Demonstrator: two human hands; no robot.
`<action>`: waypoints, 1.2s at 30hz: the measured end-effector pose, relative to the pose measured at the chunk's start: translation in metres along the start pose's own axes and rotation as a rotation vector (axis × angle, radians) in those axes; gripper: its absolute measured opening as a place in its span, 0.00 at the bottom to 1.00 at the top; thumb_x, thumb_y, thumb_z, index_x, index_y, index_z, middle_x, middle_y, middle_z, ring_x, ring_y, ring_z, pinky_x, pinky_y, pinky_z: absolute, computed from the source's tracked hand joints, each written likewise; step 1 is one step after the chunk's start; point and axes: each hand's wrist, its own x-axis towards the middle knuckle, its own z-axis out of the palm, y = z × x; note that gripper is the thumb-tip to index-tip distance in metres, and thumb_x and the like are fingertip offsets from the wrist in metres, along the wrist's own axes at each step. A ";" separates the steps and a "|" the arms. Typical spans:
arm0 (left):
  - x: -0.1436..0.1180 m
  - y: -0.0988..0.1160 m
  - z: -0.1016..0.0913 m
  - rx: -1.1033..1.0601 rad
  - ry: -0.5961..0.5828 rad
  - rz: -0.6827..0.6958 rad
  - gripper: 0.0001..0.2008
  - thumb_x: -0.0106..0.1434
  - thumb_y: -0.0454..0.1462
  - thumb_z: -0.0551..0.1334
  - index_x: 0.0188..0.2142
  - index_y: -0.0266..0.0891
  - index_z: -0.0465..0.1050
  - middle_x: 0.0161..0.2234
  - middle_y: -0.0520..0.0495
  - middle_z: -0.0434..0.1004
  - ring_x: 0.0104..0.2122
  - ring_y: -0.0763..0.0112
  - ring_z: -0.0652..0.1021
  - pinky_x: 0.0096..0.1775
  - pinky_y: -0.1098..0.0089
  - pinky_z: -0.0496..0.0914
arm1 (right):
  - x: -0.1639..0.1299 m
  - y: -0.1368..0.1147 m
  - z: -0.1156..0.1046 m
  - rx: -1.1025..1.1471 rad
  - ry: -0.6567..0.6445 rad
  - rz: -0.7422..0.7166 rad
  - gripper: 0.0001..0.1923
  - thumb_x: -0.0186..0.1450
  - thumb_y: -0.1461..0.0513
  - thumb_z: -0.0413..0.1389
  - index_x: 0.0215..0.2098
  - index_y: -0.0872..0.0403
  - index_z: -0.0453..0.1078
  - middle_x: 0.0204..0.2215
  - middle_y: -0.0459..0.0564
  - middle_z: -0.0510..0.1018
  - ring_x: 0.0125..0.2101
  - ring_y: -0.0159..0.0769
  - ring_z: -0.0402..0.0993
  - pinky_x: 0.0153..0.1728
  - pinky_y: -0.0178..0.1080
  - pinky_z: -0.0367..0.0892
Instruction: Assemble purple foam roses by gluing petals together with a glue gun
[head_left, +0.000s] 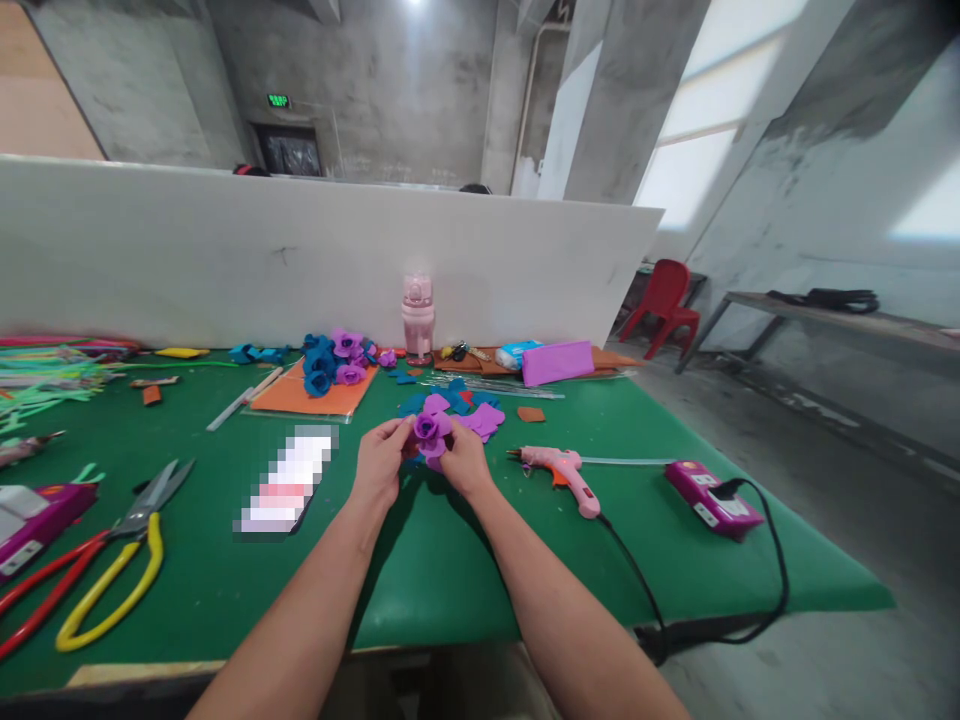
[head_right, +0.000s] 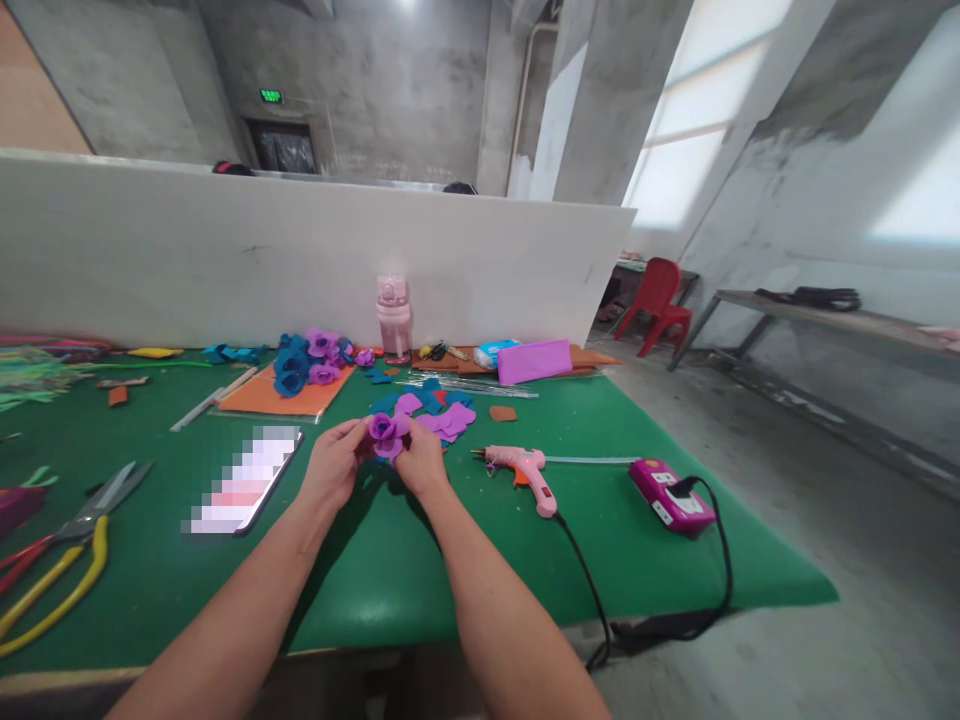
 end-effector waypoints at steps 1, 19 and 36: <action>-0.001 0.001 0.000 -0.040 -0.004 -0.039 0.15 0.42 0.43 0.69 0.26 0.34 0.75 0.20 0.52 0.71 0.20 0.78 0.68 0.25 0.75 0.64 | 0.000 0.000 0.000 -0.011 -0.003 0.002 0.10 0.51 0.68 0.52 0.31 0.55 0.71 0.26 0.45 0.76 0.27 0.33 0.71 0.29 0.32 0.64; -0.004 0.008 0.000 -0.142 -0.087 -0.092 0.16 0.45 0.39 0.67 0.34 0.34 0.73 0.20 0.52 0.71 0.17 0.80 0.68 0.21 0.77 0.62 | 0.004 0.003 -0.002 0.234 0.136 0.177 0.10 0.55 0.60 0.54 0.34 0.54 0.70 0.24 0.47 0.77 0.24 0.35 0.74 0.26 0.35 0.69; -0.013 0.015 0.006 0.206 0.094 0.394 0.06 0.49 0.39 0.64 0.27 0.39 0.74 0.23 0.51 0.71 0.22 0.74 0.68 0.26 0.74 0.61 | 0.004 0.005 -0.007 0.112 0.102 0.171 0.10 0.56 0.57 0.54 0.27 0.56 0.73 0.17 0.45 0.73 0.19 0.32 0.70 0.22 0.33 0.65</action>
